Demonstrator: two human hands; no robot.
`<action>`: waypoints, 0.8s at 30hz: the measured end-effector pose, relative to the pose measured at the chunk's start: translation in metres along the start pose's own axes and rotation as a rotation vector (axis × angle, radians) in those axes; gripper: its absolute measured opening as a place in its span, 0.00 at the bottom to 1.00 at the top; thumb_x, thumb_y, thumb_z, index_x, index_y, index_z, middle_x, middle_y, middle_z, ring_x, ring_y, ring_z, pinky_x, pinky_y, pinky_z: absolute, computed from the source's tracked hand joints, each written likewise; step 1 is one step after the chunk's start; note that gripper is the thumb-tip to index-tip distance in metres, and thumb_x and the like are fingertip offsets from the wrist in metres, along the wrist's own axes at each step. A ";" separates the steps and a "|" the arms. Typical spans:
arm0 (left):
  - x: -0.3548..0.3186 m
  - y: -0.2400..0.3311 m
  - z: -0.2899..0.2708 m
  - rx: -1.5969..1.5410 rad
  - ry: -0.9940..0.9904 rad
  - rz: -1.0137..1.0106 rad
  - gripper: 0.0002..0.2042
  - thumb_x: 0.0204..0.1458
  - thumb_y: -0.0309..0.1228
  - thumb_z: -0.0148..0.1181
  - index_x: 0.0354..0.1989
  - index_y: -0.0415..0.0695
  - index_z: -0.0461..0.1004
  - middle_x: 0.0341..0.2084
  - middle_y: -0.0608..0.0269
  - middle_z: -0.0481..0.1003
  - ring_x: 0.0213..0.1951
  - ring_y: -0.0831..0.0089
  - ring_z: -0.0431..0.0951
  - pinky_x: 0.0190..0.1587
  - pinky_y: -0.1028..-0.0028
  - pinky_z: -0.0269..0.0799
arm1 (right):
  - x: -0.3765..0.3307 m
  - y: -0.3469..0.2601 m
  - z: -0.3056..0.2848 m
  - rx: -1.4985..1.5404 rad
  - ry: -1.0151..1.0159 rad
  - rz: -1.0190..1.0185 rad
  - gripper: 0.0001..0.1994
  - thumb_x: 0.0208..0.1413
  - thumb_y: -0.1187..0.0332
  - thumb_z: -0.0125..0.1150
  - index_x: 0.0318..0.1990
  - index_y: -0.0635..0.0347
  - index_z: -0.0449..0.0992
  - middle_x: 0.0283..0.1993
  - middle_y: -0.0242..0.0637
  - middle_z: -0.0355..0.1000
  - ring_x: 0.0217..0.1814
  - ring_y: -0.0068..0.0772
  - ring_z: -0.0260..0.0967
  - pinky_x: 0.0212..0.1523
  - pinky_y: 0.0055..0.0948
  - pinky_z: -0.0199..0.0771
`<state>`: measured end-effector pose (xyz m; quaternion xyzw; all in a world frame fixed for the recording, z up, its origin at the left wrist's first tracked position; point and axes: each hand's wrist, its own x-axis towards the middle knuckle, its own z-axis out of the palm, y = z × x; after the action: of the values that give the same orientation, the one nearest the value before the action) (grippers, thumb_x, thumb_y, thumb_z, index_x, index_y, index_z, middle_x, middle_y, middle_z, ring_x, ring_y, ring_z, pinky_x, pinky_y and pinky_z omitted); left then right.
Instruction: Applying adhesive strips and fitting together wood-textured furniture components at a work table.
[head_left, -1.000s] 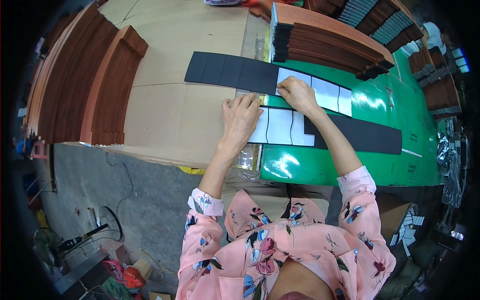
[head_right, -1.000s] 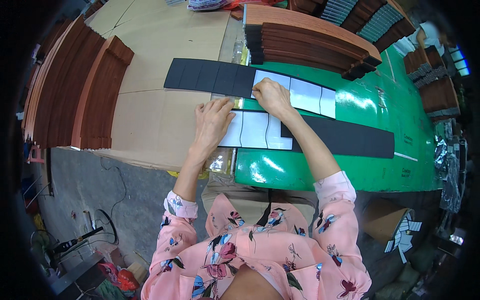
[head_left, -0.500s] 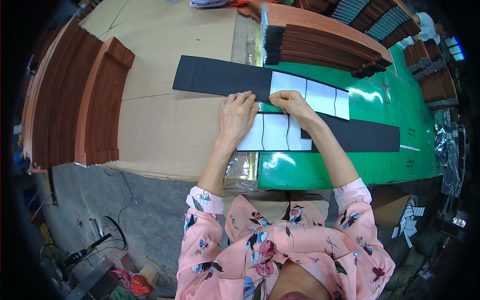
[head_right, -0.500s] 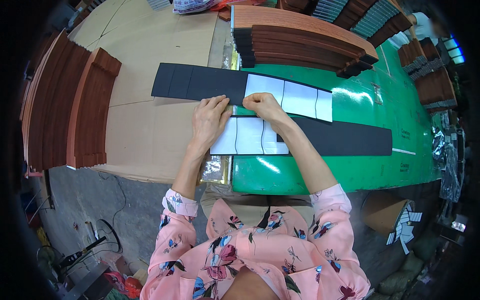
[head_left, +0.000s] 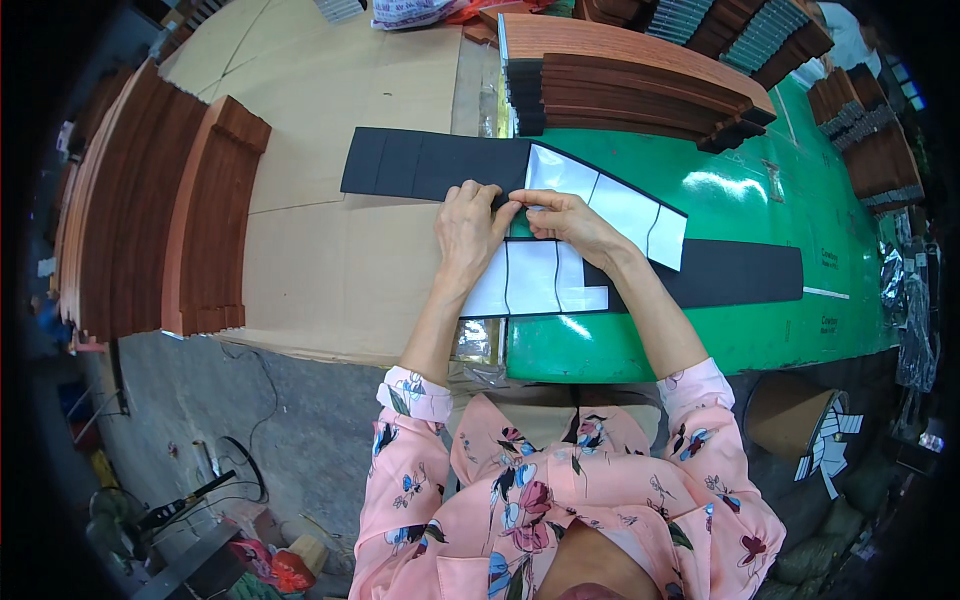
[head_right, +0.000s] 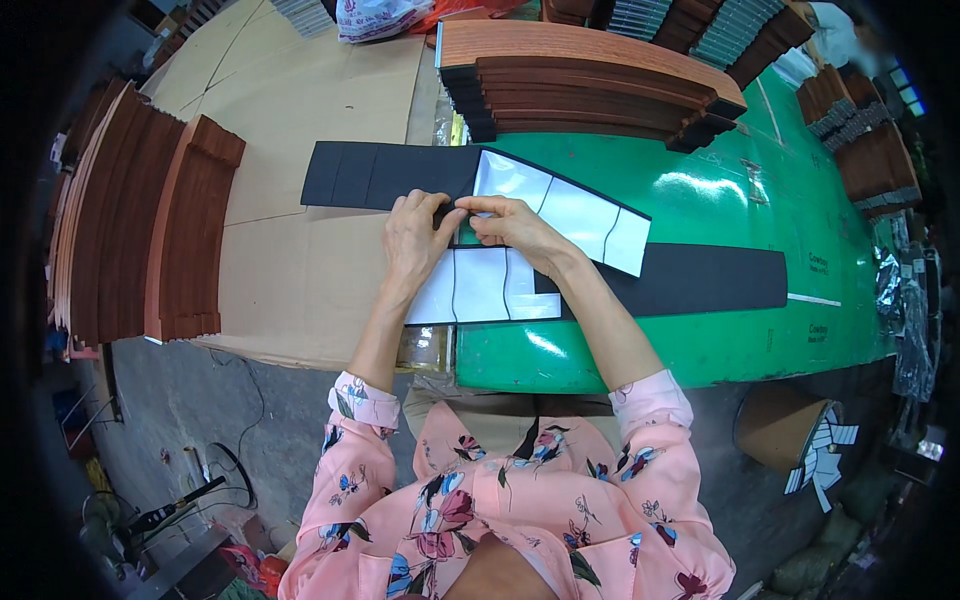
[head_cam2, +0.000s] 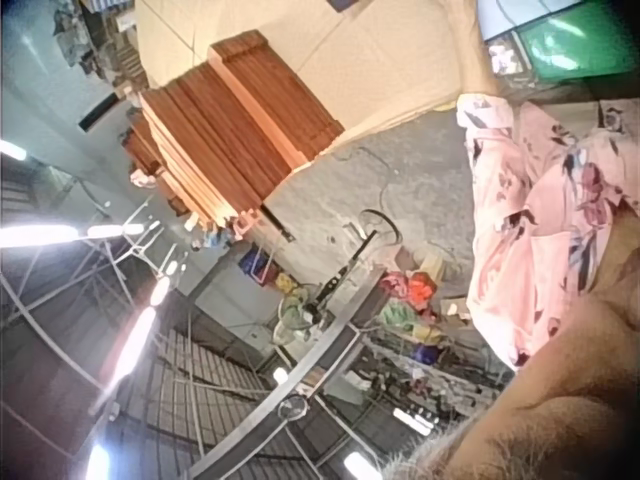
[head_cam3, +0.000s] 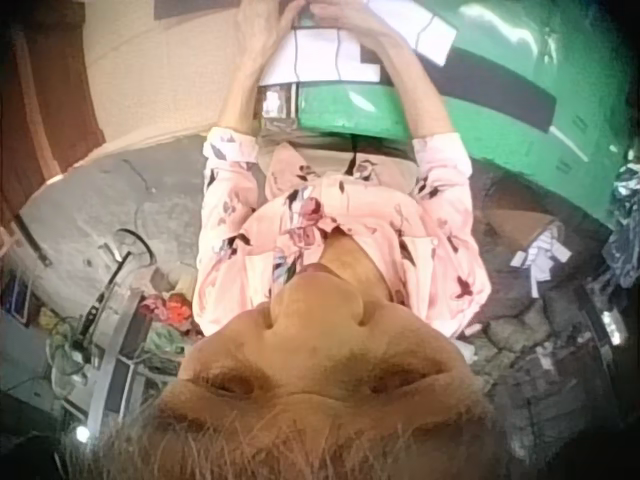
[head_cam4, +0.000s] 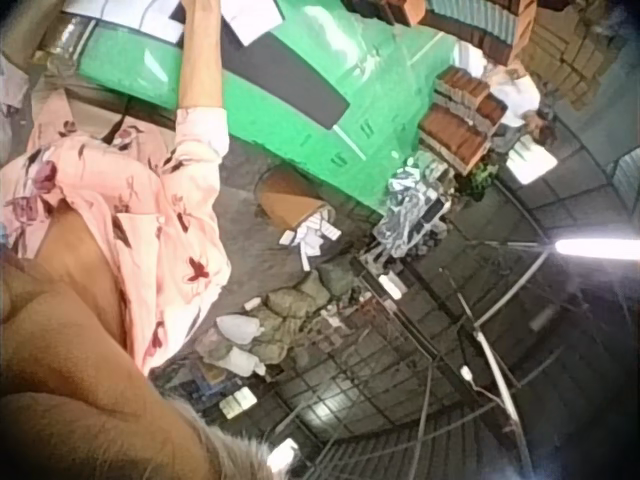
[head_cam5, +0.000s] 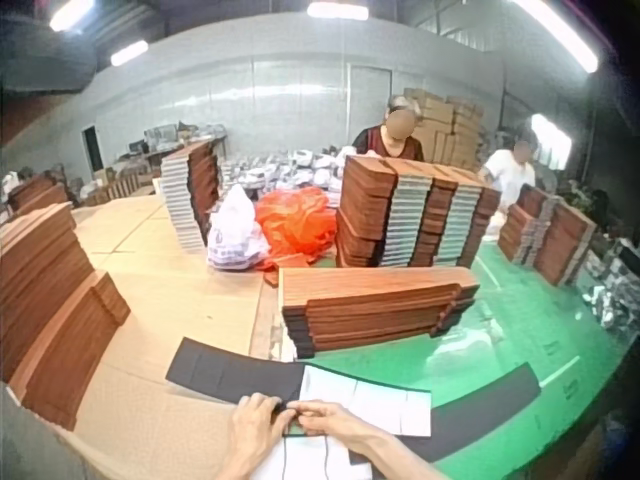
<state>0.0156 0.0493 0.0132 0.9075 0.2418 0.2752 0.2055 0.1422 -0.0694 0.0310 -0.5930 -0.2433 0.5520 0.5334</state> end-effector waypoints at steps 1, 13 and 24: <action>0.001 0.001 0.000 0.014 0.009 -0.016 0.12 0.44 0.38 0.65 0.33 0.43 0.78 0.27 0.62 0.73 0.32 0.63 0.72 0.33 0.67 0.69 | 0.000 -0.001 0.001 0.006 -0.016 0.012 0.18 0.58 0.69 0.53 0.55 0.62 0.69 0.34 0.25 0.67 0.34 0.15 0.63 0.42 0.19 0.68; 0.007 0.013 -0.003 0.111 -0.104 -0.239 0.14 0.41 0.43 0.63 0.32 0.48 0.81 0.30 0.63 0.76 0.38 0.62 0.74 0.40 0.64 0.69 | -0.005 -0.003 0.005 -0.345 0.295 -0.140 0.10 0.56 0.70 0.53 0.45 0.61 0.72 0.36 0.39 0.73 0.34 0.27 0.73 0.35 0.26 0.73; 0.012 -0.001 -0.006 -0.232 -0.132 -0.601 0.10 0.47 0.36 0.58 0.32 0.45 0.80 0.29 0.60 0.78 0.32 0.68 0.77 0.40 0.68 0.69 | -0.010 0.021 0.001 -1.136 0.461 -0.474 0.07 0.52 0.70 0.55 0.36 0.54 0.79 0.40 0.36 0.72 0.35 0.42 0.74 0.36 0.39 0.75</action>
<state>0.0201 0.0581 0.0221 0.7818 0.4520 0.1688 0.3949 0.1320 -0.0841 0.0163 -0.8158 -0.5004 0.0638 0.2830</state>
